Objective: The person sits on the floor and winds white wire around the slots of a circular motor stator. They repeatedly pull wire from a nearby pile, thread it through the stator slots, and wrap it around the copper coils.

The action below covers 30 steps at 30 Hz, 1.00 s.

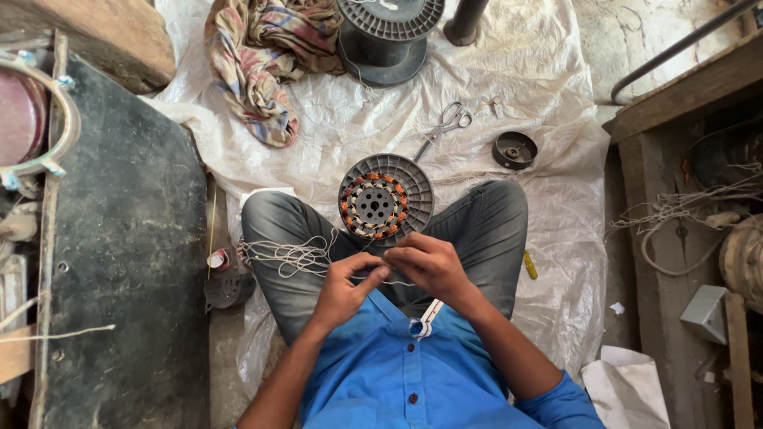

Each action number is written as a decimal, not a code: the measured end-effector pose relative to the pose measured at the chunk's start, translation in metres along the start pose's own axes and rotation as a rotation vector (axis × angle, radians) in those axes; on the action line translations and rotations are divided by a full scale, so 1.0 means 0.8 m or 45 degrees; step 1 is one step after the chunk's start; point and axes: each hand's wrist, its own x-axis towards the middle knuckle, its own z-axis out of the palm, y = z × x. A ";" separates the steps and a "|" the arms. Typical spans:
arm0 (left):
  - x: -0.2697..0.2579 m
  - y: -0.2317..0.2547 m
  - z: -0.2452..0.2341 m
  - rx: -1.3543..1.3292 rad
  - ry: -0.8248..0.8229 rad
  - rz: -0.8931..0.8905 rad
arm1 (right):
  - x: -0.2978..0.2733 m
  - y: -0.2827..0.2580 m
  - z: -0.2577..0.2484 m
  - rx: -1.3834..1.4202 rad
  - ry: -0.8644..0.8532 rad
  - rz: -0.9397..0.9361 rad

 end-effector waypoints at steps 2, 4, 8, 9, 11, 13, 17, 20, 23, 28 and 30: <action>0.001 -0.008 -0.002 -0.059 -0.032 -0.085 | 0.003 0.000 -0.003 -0.049 -0.014 -0.060; 0.001 -0.016 -0.004 -0.100 -0.047 -0.129 | 0.002 0.002 -0.001 -0.066 -0.013 -0.151; -0.004 -0.031 -0.007 -0.157 -0.038 -0.078 | -0.007 0.006 0.009 0.087 0.047 0.035; -0.005 -0.035 -0.008 -0.176 -0.032 -0.052 | -0.010 0.007 0.012 0.131 0.065 0.126; -0.004 -0.045 -0.009 -0.359 0.066 -0.131 | -0.017 0.010 0.016 0.236 0.092 0.308; 0.000 -0.054 -0.011 -0.487 0.165 -0.148 | -0.020 0.014 0.018 0.361 0.105 0.486; 0.009 -0.066 0.000 -0.489 0.246 -0.125 | -0.017 0.025 0.022 0.383 0.186 0.472; 0.017 -0.062 0.006 -0.312 0.283 -0.127 | -0.001 0.036 0.029 0.474 0.230 0.455; 0.014 -0.052 0.005 0.123 0.446 0.015 | 0.006 0.041 0.037 0.480 0.252 0.422; 0.008 -0.037 0.000 0.383 0.501 0.079 | 0.005 0.052 0.044 0.115 0.280 0.322; 0.009 -0.034 -0.001 0.394 0.465 0.093 | 0.005 0.056 0.047 0.162 0.266 0.372</action>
